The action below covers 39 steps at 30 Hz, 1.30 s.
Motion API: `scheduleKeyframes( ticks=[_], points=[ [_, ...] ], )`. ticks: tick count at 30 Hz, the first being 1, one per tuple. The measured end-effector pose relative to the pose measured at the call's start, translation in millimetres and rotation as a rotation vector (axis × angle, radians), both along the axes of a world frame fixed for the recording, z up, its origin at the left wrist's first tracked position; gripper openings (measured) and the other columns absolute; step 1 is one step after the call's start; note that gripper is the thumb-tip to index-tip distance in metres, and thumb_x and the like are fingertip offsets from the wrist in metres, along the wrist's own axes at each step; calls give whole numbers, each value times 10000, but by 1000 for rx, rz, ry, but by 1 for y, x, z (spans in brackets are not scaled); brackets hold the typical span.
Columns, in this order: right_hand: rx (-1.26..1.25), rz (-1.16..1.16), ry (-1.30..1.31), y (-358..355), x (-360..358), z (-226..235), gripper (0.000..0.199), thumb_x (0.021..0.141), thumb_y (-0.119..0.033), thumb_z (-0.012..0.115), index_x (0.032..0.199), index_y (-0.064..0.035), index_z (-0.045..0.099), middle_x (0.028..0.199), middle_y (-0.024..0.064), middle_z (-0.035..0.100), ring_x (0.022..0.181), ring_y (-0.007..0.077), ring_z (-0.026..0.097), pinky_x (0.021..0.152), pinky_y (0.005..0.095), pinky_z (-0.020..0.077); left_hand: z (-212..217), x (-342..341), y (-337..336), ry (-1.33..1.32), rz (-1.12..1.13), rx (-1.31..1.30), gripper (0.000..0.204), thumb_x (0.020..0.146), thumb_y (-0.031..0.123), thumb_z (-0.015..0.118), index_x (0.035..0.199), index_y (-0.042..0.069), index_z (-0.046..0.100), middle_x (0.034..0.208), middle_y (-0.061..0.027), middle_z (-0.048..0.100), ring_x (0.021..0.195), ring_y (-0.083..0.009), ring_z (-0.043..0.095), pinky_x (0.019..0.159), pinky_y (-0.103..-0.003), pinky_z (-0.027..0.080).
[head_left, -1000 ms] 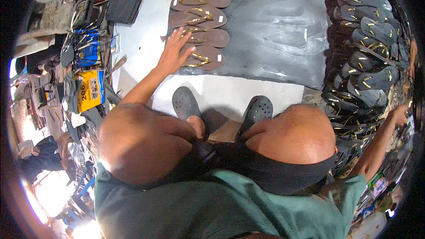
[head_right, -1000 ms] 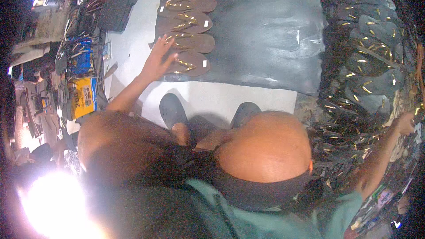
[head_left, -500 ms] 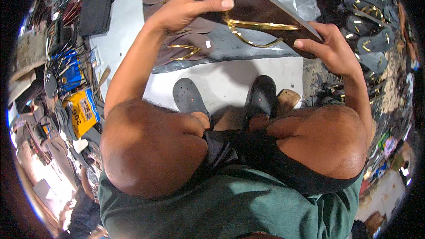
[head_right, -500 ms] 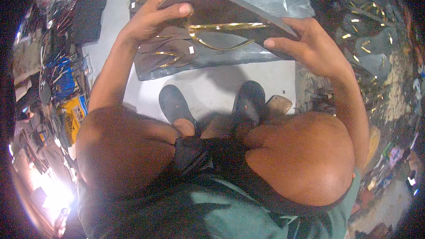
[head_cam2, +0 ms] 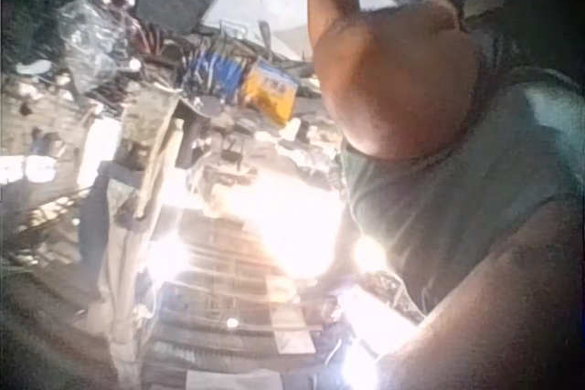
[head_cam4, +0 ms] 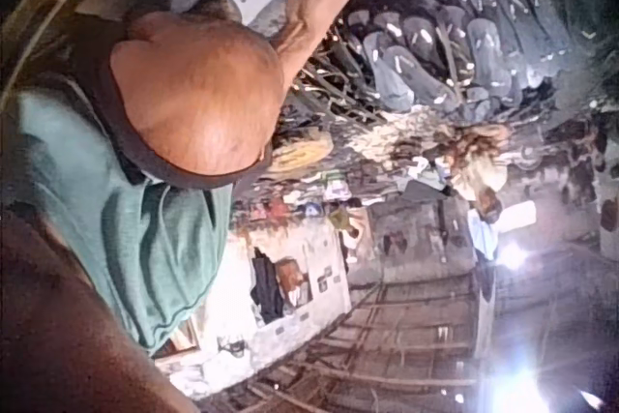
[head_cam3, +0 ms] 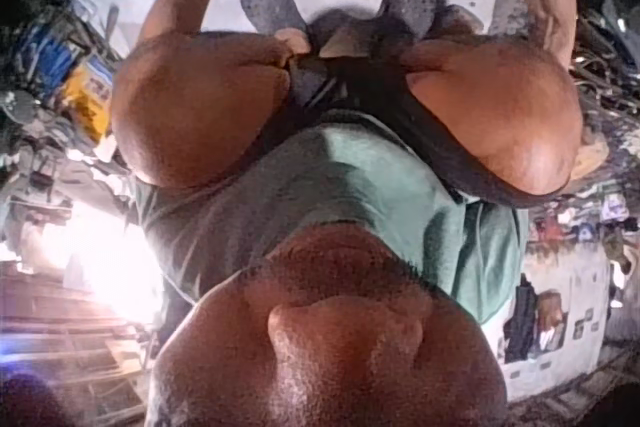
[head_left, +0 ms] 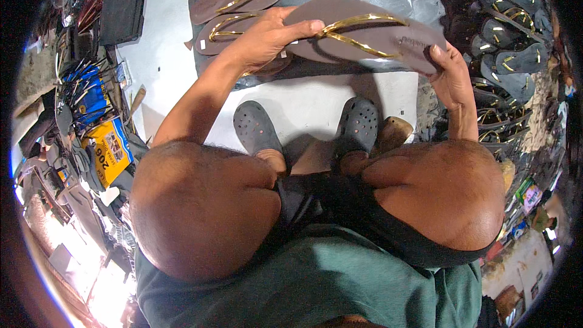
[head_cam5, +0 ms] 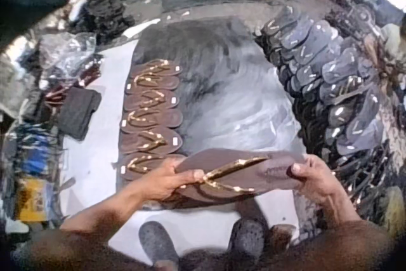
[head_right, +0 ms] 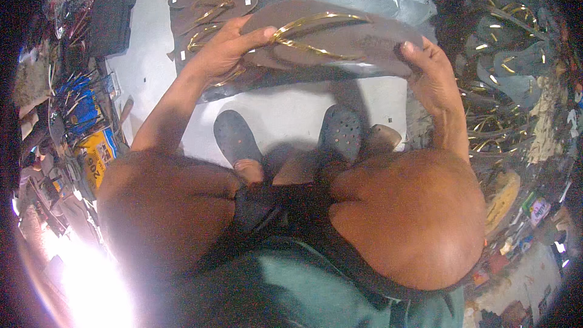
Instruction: The person sits on the floor and arranges multiple flip-flops with gold straps in neat rows on a white surface. They pick up each flip-flop, align it, and place it down repeatedly.
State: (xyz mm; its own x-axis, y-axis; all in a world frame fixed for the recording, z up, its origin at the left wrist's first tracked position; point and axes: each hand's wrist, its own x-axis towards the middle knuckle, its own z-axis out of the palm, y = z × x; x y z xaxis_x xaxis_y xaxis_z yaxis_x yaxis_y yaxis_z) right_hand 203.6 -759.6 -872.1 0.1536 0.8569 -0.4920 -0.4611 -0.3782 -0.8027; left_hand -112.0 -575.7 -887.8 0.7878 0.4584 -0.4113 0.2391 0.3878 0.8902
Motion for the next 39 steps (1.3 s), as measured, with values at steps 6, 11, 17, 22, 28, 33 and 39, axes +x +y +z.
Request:
scheduleKeyframes(
  ticks=[6, 11, 17, 22, 28, 33, 39],
  points=[
    [-120, -130, -324, 7, -5, -42, 491, 931, -225, 717, 1360, -43, 561, 1219, 107, 644, 1124, 214, 624, 935, 397, 551, -33, 25, -13, 306, 149, 110, 491, 930, 354, 715, 1235, -25, 651, 1084, -99, 691, 950, -150, 628, 859, -290, 492],
    [-134, -226, -393, -10, -22, -83, 546, 954, -174, 694, 1448, -83, 479, 1257, 127, 609, 1091, 203, 625, 907, 362, 555, -73, 17, -1, 430, -133, 326, 420, 847, 322, 787, 1092, -12, 714, 910, -71, 707, 838, -142, 637, 764, -303, 496],
    [-156, -257, -345, -19, -35, -112, 511, 975, -187, 664, 1452, -82, 511, 1351, 125, 569, 1179, 217, 585, 957, 390, 522, -115, 5, 8, 467, -188, 517, 371, 797, 302, 819, 980, -12, 744, 847, -140, 728, 766, -230, 677, 719, -360, 510],
    [-162, -236, -340, -18, -42, -120, 531, 970, -204, 673, 1454, -68, 503, 1383, 127, 553, 1215, 234, 567, 985, 406, 508, -112, 1, 7, 465, -264, 634, 304, 783, 280, 820, 903, 6, 763, 810, -180, 726, 743, -288, 695, 706, -390, 520],
    [-182, -217, -334, -20, -47, -126, 540, 967, -221, 681, 1454, -71, 501, 1398, 117, 542, 1227, 235, 558, 979, 412, 513, -109, -1, 6, 507, -255, 591, 272, 783, 265, 814, 887, 18, 767, 797, -180, 721, 733, -309, 690, 702, -411, 519],
    [-191, -223, -320, -22, -49, -131, 526, 969, -214, 678, 1448, -80, 508, 1379, 110, 542, 1204, 229, 565, 970, 402, 522, -112, -2, 7, 506, -273, 594, 278, 782, 262, 813, 880, 8, 757, 787, -179, 713, 724, -308, 683, 691, -416, 513],
    [-232, -155, -418, -23, -43, -140, 492, 962, -214, 689, 1419, -92, 552, 1277, 83, 568, 1124, 176, 570, 905, 333, 517, -106, 1, 6, 585, -277, 521, 280, 785, 255, 810, 888, 1, 750, 796, -170, 715, 731, -299, 685, 685, -409, 513]
  ],
)
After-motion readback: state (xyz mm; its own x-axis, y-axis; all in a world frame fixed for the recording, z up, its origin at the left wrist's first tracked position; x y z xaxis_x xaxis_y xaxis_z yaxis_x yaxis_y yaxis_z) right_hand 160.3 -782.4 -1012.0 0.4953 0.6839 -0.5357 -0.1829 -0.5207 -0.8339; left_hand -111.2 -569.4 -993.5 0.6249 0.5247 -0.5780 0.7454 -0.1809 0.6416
